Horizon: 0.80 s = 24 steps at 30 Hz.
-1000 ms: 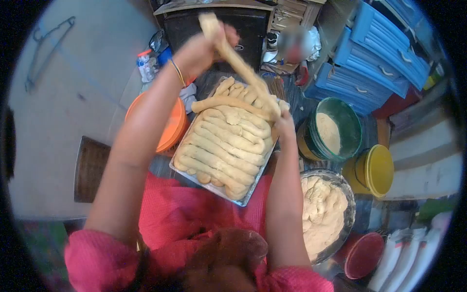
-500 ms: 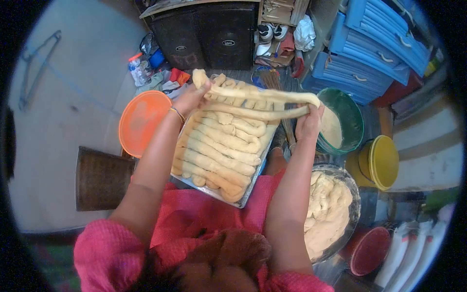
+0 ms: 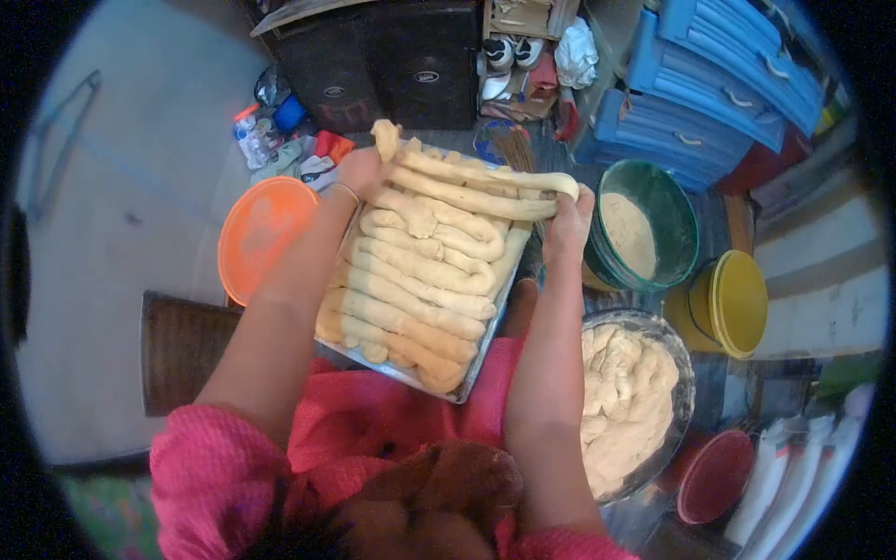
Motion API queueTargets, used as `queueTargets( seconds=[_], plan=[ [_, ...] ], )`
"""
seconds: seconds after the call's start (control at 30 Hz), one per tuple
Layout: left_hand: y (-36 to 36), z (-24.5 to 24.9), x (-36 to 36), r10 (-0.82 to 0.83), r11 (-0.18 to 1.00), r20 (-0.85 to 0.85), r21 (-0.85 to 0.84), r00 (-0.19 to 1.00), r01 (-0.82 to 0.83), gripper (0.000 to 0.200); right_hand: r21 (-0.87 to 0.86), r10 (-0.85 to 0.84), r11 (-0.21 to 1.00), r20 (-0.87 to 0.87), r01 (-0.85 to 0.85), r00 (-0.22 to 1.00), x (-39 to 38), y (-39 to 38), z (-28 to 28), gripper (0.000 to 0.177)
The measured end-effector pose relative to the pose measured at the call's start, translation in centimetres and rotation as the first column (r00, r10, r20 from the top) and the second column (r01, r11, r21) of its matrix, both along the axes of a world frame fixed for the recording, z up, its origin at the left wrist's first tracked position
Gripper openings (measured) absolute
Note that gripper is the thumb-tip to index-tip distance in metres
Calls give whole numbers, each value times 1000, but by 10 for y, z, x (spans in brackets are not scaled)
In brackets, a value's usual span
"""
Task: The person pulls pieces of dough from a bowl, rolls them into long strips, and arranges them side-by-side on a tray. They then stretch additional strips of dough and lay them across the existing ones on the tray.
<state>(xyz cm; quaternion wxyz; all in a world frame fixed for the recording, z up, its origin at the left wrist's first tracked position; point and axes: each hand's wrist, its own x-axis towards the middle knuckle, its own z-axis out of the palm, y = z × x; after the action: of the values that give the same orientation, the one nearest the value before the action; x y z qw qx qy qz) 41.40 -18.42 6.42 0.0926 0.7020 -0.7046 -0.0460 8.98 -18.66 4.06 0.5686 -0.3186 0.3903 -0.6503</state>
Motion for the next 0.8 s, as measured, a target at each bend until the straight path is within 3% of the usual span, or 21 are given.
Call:
queueTargets(
  seconds=[0.17,0.23,0.3,0.37,0.43,0.5,0.53,0.63,0.7,0.77,0.8],
  plan=[
    [-5,2,36,119,993,83,17,989,-120,54,95,35,995,-61,-29,998,16,-3,6,22],
    [1,3,40,114,993,-30,-21,993,-115,55,50,84,996,-78,-80,993,20,-9,-2,21],
    [-3,-8,42,145,989,-11,31,989,-145,56,46,82,996,-59,-79,995,19,-11,-2,20],
    [-6,-12,29,84,996,-155,-11,984,-87,56,129,-3,992,-58,10,998,11,-13,1,19],
    [-16,-19,21,78,996,-203,53,976,-69,58,126,-61,990,-50,67,997,-3,-16,-4,15],
    [-21,-26,10,-210,977,-421,-120,883,175,59,136,-174,975,-13,174,985,-21,-20,-14,10],
    [-22,-16,3,-149,981,-388,59,910,186,55,172,-219,961,-15,218,976,-25,-17,-11,8],
    [-32,-24,-13,-274,961,-362,-80,891,263,56,244,-289,924,-60,295,956,-41,-15,-15,8],
    [-27,-21,-21,-234,972,-290,-41,928,232,57,219,-324,916,-95,338,941,-50,-14,-17,6],
    [-20,-29,-24,14,1000,-286,-20,958,-21,56,132,-305,929,-251,345,919,-58,-14,-19,6],
    [-15,-35,-25,10,1000,-282,-20,959,-16,56,133,-309,928,-247,349,918,-61,-14,-20,6]
  ],
)
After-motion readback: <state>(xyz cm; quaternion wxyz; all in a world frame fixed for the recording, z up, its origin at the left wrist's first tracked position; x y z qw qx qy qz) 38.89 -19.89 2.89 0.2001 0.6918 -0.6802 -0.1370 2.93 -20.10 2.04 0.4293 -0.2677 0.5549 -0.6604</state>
